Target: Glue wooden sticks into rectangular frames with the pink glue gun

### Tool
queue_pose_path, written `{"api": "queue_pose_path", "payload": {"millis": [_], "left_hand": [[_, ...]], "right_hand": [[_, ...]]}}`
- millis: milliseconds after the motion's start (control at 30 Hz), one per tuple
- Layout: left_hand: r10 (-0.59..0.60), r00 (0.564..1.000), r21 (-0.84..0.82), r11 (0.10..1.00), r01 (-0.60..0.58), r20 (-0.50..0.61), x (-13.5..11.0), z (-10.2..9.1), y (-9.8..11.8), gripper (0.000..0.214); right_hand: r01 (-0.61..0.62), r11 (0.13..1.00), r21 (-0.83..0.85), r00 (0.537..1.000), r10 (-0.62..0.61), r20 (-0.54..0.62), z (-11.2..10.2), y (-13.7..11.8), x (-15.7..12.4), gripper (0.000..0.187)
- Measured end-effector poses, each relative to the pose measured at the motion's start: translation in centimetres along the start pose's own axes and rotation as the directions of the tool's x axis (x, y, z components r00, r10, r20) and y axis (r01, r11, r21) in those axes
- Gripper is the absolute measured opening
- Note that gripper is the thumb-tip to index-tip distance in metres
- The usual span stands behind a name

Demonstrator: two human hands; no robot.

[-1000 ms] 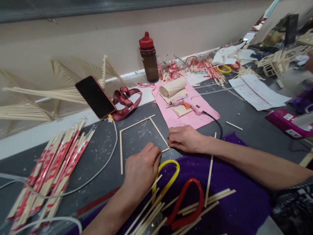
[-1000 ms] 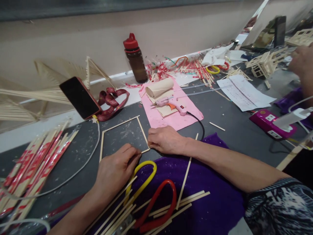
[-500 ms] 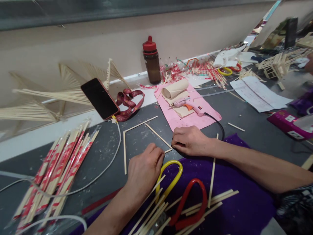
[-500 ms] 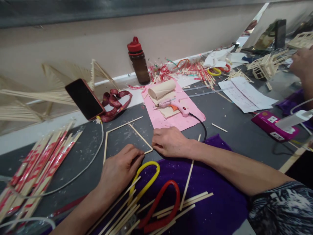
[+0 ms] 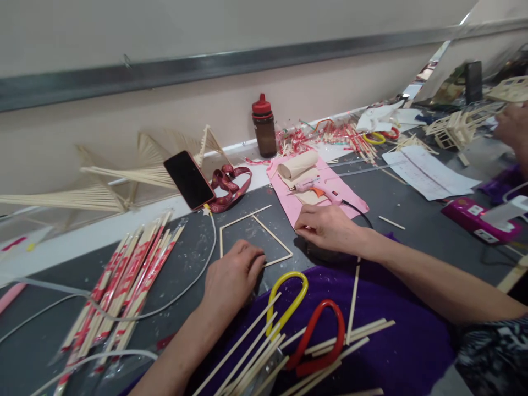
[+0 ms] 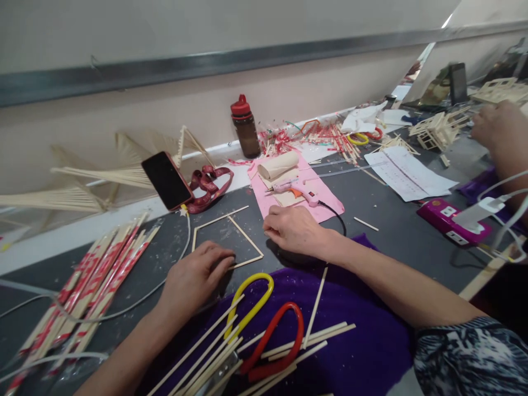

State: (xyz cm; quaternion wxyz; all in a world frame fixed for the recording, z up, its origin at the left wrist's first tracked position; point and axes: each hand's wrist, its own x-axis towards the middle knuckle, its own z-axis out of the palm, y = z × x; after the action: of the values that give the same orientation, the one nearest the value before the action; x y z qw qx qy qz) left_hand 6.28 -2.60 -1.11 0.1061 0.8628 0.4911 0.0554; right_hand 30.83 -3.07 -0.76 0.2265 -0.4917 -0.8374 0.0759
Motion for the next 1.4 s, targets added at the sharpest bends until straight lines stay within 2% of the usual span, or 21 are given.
{"api": "queue_pose_path", "payload": {"millis": [100,200,267,333,400,533,667,867,1067,1200,1400], "left_hand": [[-0.008,1.000,0.042,0.999,0.007,0.010,0.3,-1.2,-0.3,0.028],[-0.011,1.000,0.085,0.996,0.009,0.020,0.9,-2.7,-0.4,0.030],[-0.019,1.000,0.107,0.994,0.017,0.021,1.7,-3.5,-0.5,0.030],[-0.043,0.999,0.131,0.991,0.041,0.012,2.7,-4.2,-0.7,0.030],[-0.081,0.997,0.165,0.983,0.081,-0.006,3.9,-4.4,-1.1,0.029],[-0.161,0.987,0.271,0.950,0.152,0.010,6.2,-4.0,-2.3,0.029],[-0.159,0.987,0.273,0.949,0.157,-0.017,8.0,-3.1,-3.1,0.030],[-0.087,0.994,0.238,0.966,0.101,-0.067,10.4,-2.3,-3.0,0.032],[-0.062,0.998,0.192,0.979,0.065,-0.024,12.3,-1.9,-2.6,0.031],[-0.031,0.999,0.154,0.988,0.027,0.028,13.0,-1.6,-2.2,0.030],[-0.056,0.996,0.132,0.990,0.046,0.074,14.6,-1.5,-1.4,0.026]], "right_hand": [[-0.099,0.994,-0.036,0.994,0.097,-0.058,-1.3,2.1,0.2,0.016],[-0.265,0.961,-0.078,0.956,0.251,-0.153,-2.9,5.0,0.6,0.016],[-0.351,0.932,-0.093,0.926,0.332,-0.178,-3.6,6.5,0.7,0.017],[-0.376,0.923,-0.086,0.918,0.359,-0.167,-3.6,7.1,0.9,0.018],[-0.336,0.939,-0.071,0.937,0.326,-0.122,-3.1,6.6,1.2,0.019],[-0.177,0.979,-0.103,0.984,0.180,0.016,-1.3,3.8,2.4,0.018],[-0.053,0.979,-0.198,0.993,0.073,0.093,0.2,1.8,3.9,0.019],[-0.088,0.962,-0.260,0.977,0.135,0.168,1.7,0.2,5.8,0.023],[-0.091,0.961,-0.261,0.961,0.153,0.230,3.4,-2.9,6.4,0.032],[-0.138,0.949,-0.283,0.947,0.210,0.242,3.9,-3.1,6.1,0.032],[-0.177,0.935,-0.308,0.939,0.254,0.233,3.9,-3.0,5.8,0.032]]}}
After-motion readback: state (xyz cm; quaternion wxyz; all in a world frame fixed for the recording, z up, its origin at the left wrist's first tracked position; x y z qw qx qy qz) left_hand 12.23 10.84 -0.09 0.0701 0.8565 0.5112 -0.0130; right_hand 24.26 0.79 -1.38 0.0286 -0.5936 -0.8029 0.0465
